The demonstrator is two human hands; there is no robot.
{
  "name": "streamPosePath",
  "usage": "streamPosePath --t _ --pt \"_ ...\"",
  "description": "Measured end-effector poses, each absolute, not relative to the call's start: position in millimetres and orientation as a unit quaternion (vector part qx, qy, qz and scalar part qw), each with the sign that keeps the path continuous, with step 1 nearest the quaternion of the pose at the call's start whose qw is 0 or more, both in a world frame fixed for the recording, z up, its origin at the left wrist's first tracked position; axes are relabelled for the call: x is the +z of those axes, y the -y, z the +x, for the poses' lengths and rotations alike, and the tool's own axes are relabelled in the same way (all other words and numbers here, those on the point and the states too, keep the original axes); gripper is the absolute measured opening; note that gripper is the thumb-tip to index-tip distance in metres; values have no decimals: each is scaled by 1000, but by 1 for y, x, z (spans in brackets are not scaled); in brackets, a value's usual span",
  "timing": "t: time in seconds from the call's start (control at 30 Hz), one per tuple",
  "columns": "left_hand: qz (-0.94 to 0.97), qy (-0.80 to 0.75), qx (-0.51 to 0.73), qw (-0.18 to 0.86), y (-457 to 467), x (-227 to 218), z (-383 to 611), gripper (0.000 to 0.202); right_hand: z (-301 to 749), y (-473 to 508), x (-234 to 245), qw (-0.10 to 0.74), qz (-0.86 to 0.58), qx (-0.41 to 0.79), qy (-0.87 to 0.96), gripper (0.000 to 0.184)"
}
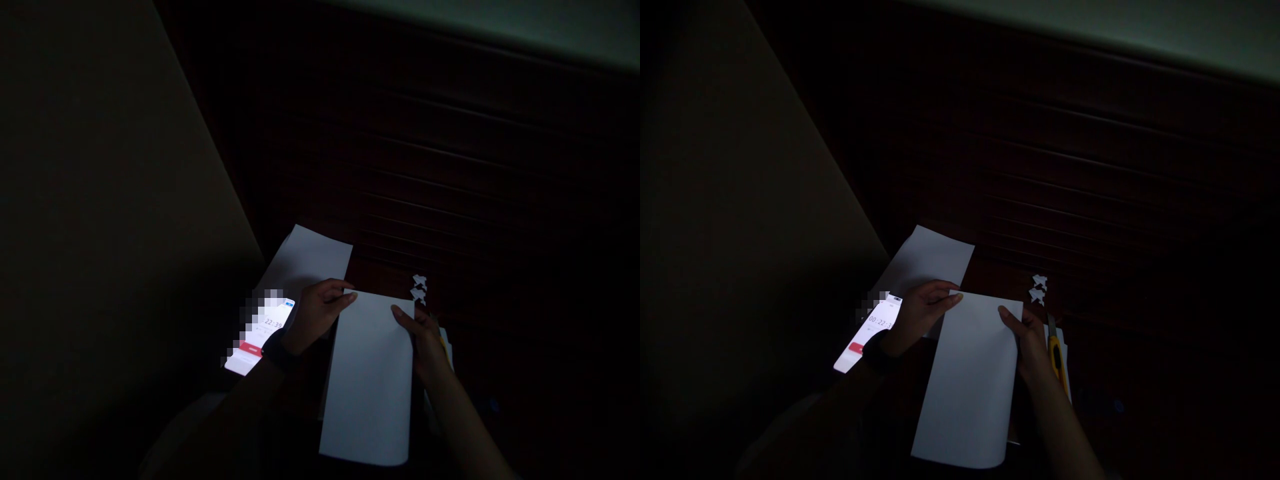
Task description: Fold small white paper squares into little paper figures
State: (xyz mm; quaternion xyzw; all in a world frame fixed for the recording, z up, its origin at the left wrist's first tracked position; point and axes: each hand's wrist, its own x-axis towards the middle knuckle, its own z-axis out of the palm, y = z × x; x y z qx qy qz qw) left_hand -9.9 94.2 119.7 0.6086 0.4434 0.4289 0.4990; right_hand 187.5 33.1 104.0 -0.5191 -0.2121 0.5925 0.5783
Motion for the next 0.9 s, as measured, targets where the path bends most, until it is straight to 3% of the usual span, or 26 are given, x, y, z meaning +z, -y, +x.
streamPosePath --t 0.9 --pt "627 -450 429 470 -93 123 -11 23 188 -33 104 585 -520 579 227 21"
